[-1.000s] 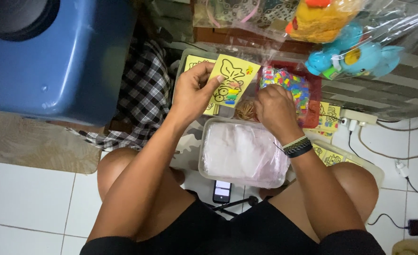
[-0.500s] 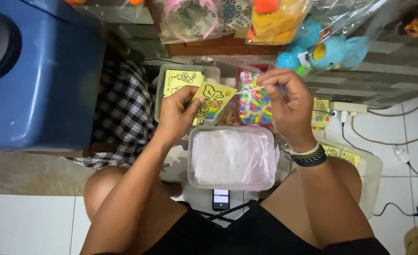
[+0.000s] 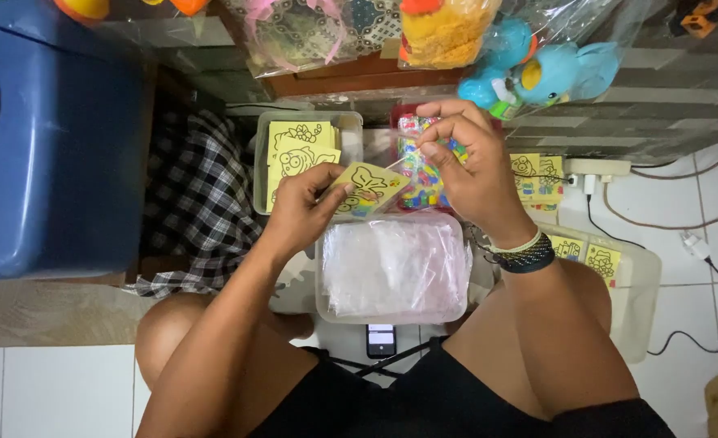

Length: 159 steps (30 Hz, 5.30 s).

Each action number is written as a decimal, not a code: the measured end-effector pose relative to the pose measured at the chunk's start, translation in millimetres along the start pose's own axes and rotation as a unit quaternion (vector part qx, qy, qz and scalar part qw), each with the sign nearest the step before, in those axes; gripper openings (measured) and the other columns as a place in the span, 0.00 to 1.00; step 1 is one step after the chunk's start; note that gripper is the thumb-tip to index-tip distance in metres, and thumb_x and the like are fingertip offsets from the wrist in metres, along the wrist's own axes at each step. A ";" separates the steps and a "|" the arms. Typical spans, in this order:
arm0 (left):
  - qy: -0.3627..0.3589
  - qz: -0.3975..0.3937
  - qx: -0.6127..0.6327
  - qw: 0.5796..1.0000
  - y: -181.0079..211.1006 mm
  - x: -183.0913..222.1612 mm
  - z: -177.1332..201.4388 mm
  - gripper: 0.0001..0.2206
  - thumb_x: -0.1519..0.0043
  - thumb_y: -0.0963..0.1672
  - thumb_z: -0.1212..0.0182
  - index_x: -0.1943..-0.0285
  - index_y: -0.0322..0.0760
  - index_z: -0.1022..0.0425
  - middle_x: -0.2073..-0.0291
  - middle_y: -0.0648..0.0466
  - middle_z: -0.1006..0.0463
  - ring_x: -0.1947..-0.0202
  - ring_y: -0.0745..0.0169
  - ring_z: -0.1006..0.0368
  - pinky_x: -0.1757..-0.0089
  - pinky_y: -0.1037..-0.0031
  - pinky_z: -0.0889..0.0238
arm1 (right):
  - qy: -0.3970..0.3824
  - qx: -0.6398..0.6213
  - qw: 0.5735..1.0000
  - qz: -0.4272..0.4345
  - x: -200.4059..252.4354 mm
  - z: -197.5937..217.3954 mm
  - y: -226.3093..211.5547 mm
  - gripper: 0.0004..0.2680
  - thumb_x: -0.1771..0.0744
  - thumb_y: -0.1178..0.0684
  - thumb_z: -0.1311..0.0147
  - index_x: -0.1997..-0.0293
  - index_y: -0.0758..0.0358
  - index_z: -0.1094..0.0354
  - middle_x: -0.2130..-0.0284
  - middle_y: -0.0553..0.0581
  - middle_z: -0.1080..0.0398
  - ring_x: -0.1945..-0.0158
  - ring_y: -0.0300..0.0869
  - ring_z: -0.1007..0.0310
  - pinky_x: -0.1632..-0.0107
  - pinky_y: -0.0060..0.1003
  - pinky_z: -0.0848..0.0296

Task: Packing small illustrated cards and colorful plastic pieces into clear plastic bags.

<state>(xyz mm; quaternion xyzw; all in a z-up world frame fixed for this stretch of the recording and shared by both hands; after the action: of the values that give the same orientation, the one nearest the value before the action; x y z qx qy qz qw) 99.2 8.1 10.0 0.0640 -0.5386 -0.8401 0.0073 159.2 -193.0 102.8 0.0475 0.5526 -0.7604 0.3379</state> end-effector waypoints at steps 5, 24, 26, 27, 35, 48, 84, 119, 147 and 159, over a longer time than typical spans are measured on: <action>-0.024 -0.006 0.023 0.999 2.7 2.6 -3.6 0.07 0.39 0.38 0.36 0.55 0.38 0.18 0.73 0.47 0.16 0.72 0.67 0.26 0.65 0.69 0.30 | -0.040 0.032 0.999 0.015 2.8 -13.0 13.7 0.01 0.31 0.58 0.42 0.60 0.61 0.27 0.48 0.62 0.30 0.42 0.57 0.31 0.37 0.49 0.39; -0.015 0.036 0.148 0.988 -24.6 3.0 -13.9 0.07 0.37 0.39 0.36 0.52 0.34 0.20 0.72 0.49 0.16 0.69 0.72 0.28 0.64 0.75 0.29 | 0.038 -0.111 0.990 -0.079 1.0 -32.1 28.6 0.22 0.30 0.49 0.42 0.33 0.71 0.48 0.44 0.71 0.39 0.37 0.61 0.39 0.36 0.54 0.41; -0.005 0.029 0.170 0.985 -24.2 0.3 -8.1 0.06 0.37 0.39 0.35 0.52 0.35 0.20 0.74 0.52 0.17 0.71 0.74 0.30 0.65 0.78 0.31 | 0.041 -0.147 0.983 -0.106 0.2 -28.8 21.2 0.26 0.30 0.46 0.43 0.32 0.74 0.54 0.44 0.71 0.41 0.38 0.60 0.40 0.34 0.53 0.41; 0.000 0.023 0.192 0.981 -23.8 -0.4 -5.4 0.06 0.37 0.39 0.35 0.52 0.36 0.20 0.75 0.54 0.18 0.73 0.75 0.32 0.67 0.81 0.33 | 0.048 -0.183 0.972 -0.136 1.5 -27.6 21.1 0.30 0.31 0.42 0.43 0.31 0.77 0.59 0.44 0.72 0.42 0.39 0.58 0.40 0.33 0.51 0.41; -0.016 0.001 0.223 0.975 3.2 5.5 -6.2 0.08 0.38 0.38 0.35 0.51 0.35 0.21 0.72 0.53 0.17 0.70 0.75 0.31 0.65 0.79 0.32 | -0.026 -0.195 0.960 -0.198 23.3 -51.7 60.5 0.08 0.30 0.53 0.43 0.52 0.65 0.24 0.67 0.56 0.25 0.61 0.35 0.28 0.54 0.31 0.30; 0.035 0.005 0.178 0.983 5.7 5.9 1.5 0.19 0.40 0.42 0.29 0.40 0.39 0.25 0.57 0.54 0.16 0.56 0.70 0.28 0.52 0.72 0.29 | -0.025 -0.158 0.966 -0.205 28.1 -55.6 83.4 0.06 0.30 0.54 0.40 0.64 0.62 0.22 0.75 0.50 0.27 0.68 0.33 0.34 0.58 0.30 0.31; 0.034 -0.080 0.163 0.983 26.7 9.2 14.3 0.12 0.38 0.35 0.34 0.48 0.37 0.16 0.86 0.63 0.40 0.78 0.78 0.46 0.71 0.85 0.46 | -0.028 -0.336 0.893 -0.300 35.1 -73.2 79.2 0.19 0.28 0.42 0.55 0.53 0.74 0.24 0.63 0.66 0.24 0.59 0.49 0.21 0.51 0.43 0.22; 0.044 -0.004 0.030 0.999 -1.0 3.5 31.2 0.03 0.42 0.41 0.31 0.61 0.38 0.17 0.63 0.46 0.19 0.60 0.48 0.21 0.58 0.62 0.27 | -0.013 -0.083 0.984 -0.160 27.6 -60.6 74.7 0.02 0.29 0.60 0.45 0.55 0.67 0.28 0.77 0.51 0.32 0.72 0.32 0.37 0.65 0.26 0.36; -0.066 0.120 0.033 0.990 -56.4 9.1 -24.8 0.12 0.39 0.45 0.29 0.53 0.30 0.20 0.66 0.40 0.18 0.64 0.54 0.19 0.58 0.62 0.27 | 0.075 -0.023 0.997 -0.026 10.0 3.8 43.5 0.05 0.34 0.52 0.34 0.63 0.59 0.25 0.76 0.56 0.25 0.73 0.46 0.26 0.65 0.38 0.30; -0.288 0.060 -0.378 0.878 -113.2 96.0 -147.6 0.30 0.45 0.47 0.33 0.31 0.46 0.32 0.28 0.55 0.35 0.28 0.54 0.40 0.40 0.63 0.40 | 0.242 -0.104 0.964 0.044 50.8 167.7 -10.4 0.04 0.32 0.51 0.52 0.64 0.55 0.37 0.73 0.42 0.21 0.83 0.33 0.46 0.74 0.32 0.49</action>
<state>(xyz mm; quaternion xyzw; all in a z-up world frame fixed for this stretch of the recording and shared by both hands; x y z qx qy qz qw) 27.4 -85.6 -162.9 -0.2205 -0.1615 -0.9591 -0.0738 164.8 -361.1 153.1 0.2187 0.6911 -0.6493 0.2301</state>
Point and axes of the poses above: each hand's wrist, its own x-axis away from the middle knuckle, its own z-axis out of the back of the hand, y = z × x, the point moved 10 cm from there along -x, towards the middle knuckle
